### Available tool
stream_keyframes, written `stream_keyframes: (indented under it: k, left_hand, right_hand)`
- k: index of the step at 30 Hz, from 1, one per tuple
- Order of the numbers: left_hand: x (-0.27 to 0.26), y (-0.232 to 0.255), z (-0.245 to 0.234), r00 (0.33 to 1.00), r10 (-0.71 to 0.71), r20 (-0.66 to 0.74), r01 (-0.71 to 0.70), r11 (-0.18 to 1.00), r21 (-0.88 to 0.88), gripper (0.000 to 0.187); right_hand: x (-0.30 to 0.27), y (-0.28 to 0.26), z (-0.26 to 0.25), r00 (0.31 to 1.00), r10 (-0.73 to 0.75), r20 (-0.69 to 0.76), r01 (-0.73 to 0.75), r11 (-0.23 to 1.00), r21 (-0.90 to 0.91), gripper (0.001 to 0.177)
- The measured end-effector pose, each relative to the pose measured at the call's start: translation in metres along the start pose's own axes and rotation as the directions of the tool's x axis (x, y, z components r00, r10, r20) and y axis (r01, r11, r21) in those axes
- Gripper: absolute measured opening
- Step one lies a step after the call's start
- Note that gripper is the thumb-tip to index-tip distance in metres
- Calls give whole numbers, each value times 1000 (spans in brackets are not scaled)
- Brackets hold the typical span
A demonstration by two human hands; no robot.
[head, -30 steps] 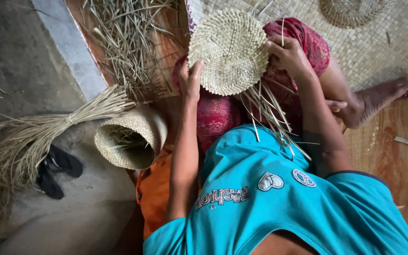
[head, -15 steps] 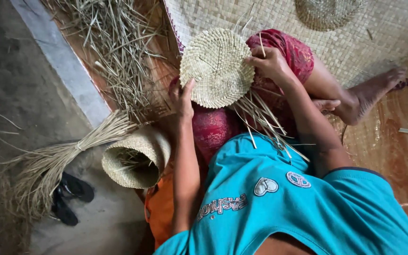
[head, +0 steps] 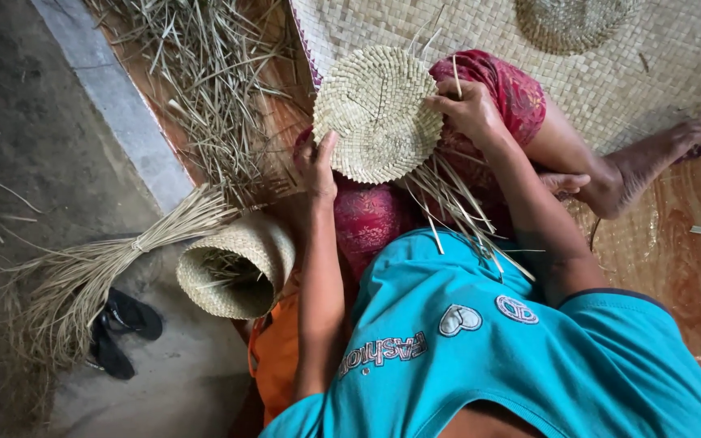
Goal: A person is sitting on the floor weaving a circular fan from dried plant fibers, tucking the ends to secure the weave.
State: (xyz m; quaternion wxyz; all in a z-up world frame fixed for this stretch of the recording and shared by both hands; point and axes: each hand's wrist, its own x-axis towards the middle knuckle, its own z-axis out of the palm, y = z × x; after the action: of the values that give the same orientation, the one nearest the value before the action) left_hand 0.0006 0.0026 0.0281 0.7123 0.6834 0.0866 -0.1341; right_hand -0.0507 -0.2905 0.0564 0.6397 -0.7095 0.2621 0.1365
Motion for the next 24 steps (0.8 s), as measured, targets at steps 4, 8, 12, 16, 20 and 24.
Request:
stream_keyframes:
  k: [4,8,12,16,20,24]
  left_hand:
    - [-3,15,4,996,-42,-82,47,997,57,35]
    - [1,-5,0,981,-142,-133,141,990,-11,48]
    - [0,-4,2,992,-53,-117,51,999,-20,39]
    - [1,-10,-2,964,-203,-173,209,978,13,50]
    - [4,-12,-3,987,-91,-134,84,995,-60,44]
    - [2,-14,-3,985,-106,-136,103,994,-30,46]
  right_hand:
    - [3,4,-1,1000,29,11,-30,996,85,7]
    - [4,7,0,997,71,-15,-69,995,78,6]
    - [-3,-4,-2,996,81,36,-83,995,61,11]
    - [-4,-4,-5,998,22,64,-32,988,154,13]
    - [-4,-7,-4,996,91,14,-91,992,88,22]
    - [-6,-8,-6,996,70,48,-76,990,121,24]
